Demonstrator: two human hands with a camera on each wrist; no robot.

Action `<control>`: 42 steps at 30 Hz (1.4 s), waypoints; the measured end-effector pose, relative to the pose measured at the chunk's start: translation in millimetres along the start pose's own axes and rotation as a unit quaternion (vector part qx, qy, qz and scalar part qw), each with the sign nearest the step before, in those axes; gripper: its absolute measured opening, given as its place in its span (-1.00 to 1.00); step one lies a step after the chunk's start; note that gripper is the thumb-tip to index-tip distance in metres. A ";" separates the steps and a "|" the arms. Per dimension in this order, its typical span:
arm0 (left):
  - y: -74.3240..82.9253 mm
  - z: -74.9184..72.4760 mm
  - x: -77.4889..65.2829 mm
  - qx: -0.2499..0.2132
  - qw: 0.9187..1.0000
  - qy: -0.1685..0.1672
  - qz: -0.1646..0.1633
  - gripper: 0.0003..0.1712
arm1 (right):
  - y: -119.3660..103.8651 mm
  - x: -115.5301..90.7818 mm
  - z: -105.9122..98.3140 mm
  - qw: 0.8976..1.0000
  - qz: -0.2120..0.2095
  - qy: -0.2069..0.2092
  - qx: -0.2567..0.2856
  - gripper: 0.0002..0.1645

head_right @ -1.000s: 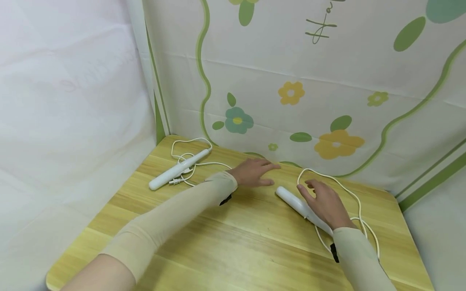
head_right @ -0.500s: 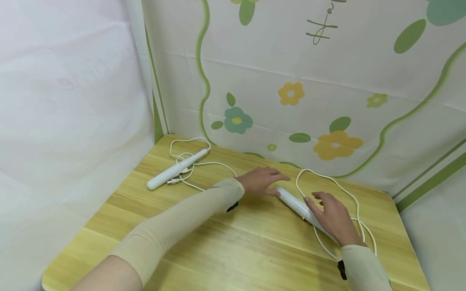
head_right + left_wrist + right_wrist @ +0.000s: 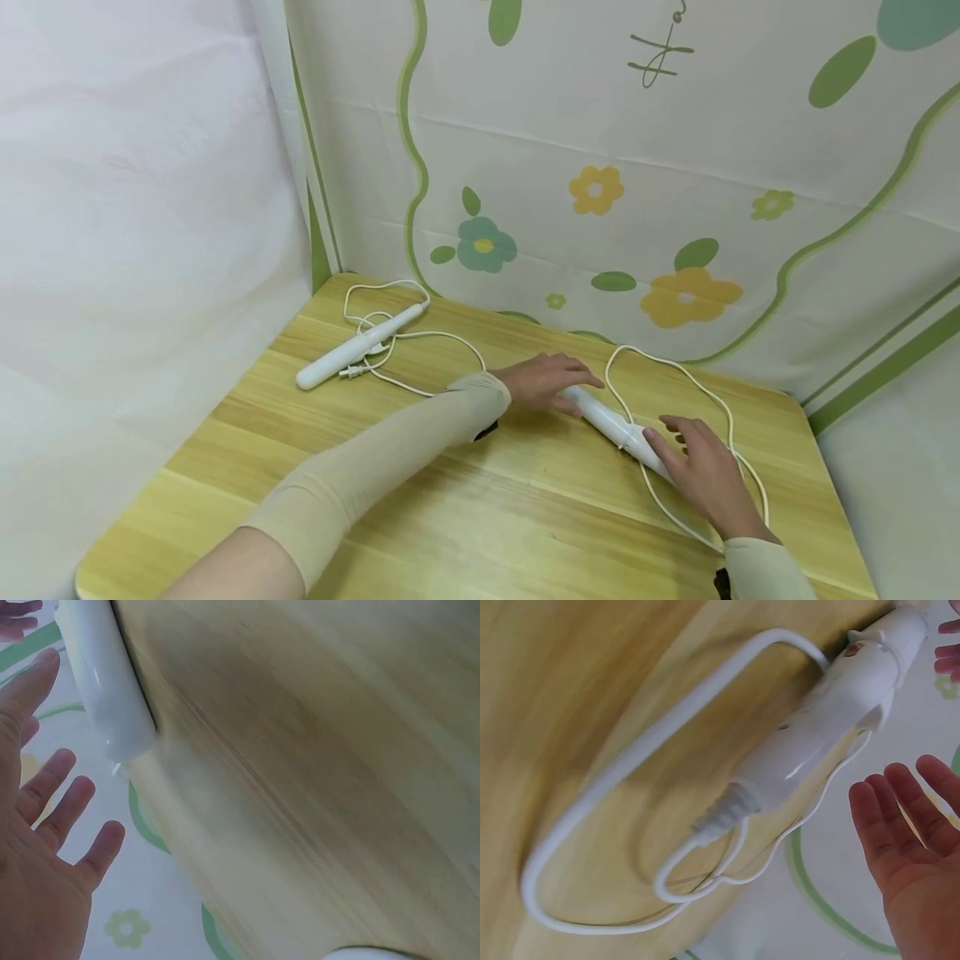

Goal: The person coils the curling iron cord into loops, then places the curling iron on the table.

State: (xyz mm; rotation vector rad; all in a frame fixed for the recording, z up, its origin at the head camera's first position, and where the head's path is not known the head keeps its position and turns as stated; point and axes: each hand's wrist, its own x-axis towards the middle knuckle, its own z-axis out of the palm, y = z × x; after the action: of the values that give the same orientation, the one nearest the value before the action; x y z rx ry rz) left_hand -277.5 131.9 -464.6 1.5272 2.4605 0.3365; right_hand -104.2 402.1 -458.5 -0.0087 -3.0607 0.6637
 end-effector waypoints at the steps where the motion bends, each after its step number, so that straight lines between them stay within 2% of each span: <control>1: 0.1 0.7 1.2 -0.003 1.000 -0.002 0.000 -0.24 | 3.0 -1.9 0.6 1.000 -0.001 0.007 -0.004 -0.17; 7: -2.0 6.2 5.8 -0.012 1.000 -0.009 -0.004 -0.24 | 19.3 -13.0 3.7 0.999 -0.006 0.037 -0.017 -0.23; 18: -9.4 19.0 12.1 0.006 1.000 -0.001 -0.004 -0.20 | 43.0 -32.4 3.7 1.000 0.006 0.010 -0.019 -0.16; 27: -9.6 26.2 14.3 0.000 1.000 -0.001 -0.010 -0.24 | 54.0 -41.4 11.6 0.999 -0.006 0.033 -0.026 -0.21; 33: -10.8 28.2 13.1 -0.014 1.000 -0.001 -0.012 -0.24 | 58.0 -44.7 16.2 0.999 -0.012 0.033 -0.022 -0.24; 38: -12.8 31.2 13.2 -0.019 1.000 -0.003 -0.012 -0.24 | 62.5 -47.4 19.5 0.999 -0.012 0.035 -0.030 -0.33; 42: -12.3 32.9 15.1 -0.016 1.000 -0.004 -0.016 -0.24 | 66.6 -49.6 22.1 0.998 -0.022 0.056 -0.035 -0.47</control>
State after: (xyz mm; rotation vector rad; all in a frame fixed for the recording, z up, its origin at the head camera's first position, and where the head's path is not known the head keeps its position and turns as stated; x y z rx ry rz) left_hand -284.3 142.6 -500.7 1.4735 2.4583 0.3610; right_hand -54.6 453.1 -506.5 0.0207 -2.9649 0.5353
